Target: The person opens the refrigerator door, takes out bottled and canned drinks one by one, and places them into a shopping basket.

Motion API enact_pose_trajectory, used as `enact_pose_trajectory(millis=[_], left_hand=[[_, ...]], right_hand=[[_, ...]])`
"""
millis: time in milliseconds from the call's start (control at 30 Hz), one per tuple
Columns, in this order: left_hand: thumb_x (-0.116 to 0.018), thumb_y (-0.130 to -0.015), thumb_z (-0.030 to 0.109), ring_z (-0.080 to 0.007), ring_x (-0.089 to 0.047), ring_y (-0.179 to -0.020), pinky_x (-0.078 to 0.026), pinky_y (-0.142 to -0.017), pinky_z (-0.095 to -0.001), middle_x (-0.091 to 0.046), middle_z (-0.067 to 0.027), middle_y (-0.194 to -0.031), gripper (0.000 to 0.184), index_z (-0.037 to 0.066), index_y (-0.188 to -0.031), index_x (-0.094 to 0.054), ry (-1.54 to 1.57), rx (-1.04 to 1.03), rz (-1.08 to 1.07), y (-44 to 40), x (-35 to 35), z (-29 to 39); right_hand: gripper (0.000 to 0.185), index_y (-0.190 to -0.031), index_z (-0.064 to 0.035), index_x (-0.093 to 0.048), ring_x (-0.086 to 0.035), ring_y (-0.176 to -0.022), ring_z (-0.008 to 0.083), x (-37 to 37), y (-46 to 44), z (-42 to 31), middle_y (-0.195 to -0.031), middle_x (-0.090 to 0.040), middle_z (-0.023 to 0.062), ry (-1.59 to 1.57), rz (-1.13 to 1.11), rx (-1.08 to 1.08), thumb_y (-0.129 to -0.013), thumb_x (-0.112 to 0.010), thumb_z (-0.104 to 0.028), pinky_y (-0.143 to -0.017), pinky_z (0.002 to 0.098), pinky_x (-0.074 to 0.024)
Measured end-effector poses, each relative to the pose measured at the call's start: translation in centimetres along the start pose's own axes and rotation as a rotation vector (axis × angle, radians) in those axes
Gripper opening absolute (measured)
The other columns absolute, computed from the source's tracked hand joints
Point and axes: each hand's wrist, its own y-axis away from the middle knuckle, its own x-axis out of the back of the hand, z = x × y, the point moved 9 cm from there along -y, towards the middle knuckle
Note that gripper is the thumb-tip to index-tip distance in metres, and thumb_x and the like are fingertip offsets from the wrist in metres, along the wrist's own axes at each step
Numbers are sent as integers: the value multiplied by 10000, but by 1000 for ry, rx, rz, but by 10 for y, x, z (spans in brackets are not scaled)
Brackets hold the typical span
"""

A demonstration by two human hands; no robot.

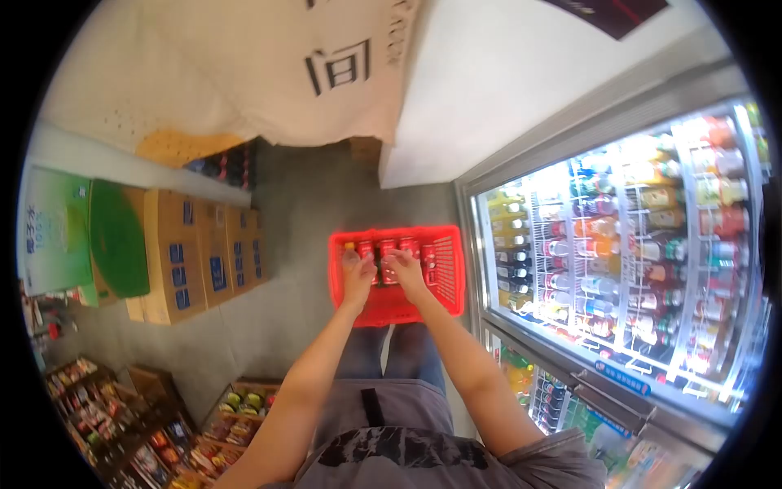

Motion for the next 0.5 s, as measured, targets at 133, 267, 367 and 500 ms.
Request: enact_pose_trajectory(millis=[133, 267, 367, 500], left_hand=[[-574, -969, 156, -196, -562, -1199, -433, -1018, -310, -609, -126, -1276, 389, -15, -1317, -537, 28, -34, -100, 11, -44, 96], [-560, -985, 176, -196, -563, -1182, -428, -1022, -306, -612, -132, -1258, 367, -20, -1295, -547, 93, -152, -251, 26, -96, 164], [-573, -980, 184, -171, -577, -1118, -448, -967, -294, -626, -104, -1208, 350, 3, -1279, -565, 84, -238, -356, 50, -143, 205], [-584, -978, 217, -128, -591, -1015, -452, -887, -261, -656, -79, -1147, 335, 18, -1248, -593, 61, -279, -513, 108, -222, 251]], right_hand=[[372, -1249, -16, -560, -654, -954, 175, 17, 34, -64, -1081, -665, 101, -138, 6, 192, -931, -663, -179, -800, 314, -563], [365, -1254, -12, -563, -653, -969, 173, 43, 87, -127, -1115, -659, 111, -153, 77, 358, -942, -650, -178, -816, 295, -557], [356, -1258, -18, -566, -650, -973, 169, 75, 134, -159, -1144, -654, 114, -181, 145, 463, -950, -640, -180, -814, 285, -550], [323, -1246, -30, -590, -642, -947, 136, 135, 207, -182, -1117, -663, 84, -228, 294, 660, -961, -624, -180, -809, 255, -532]])
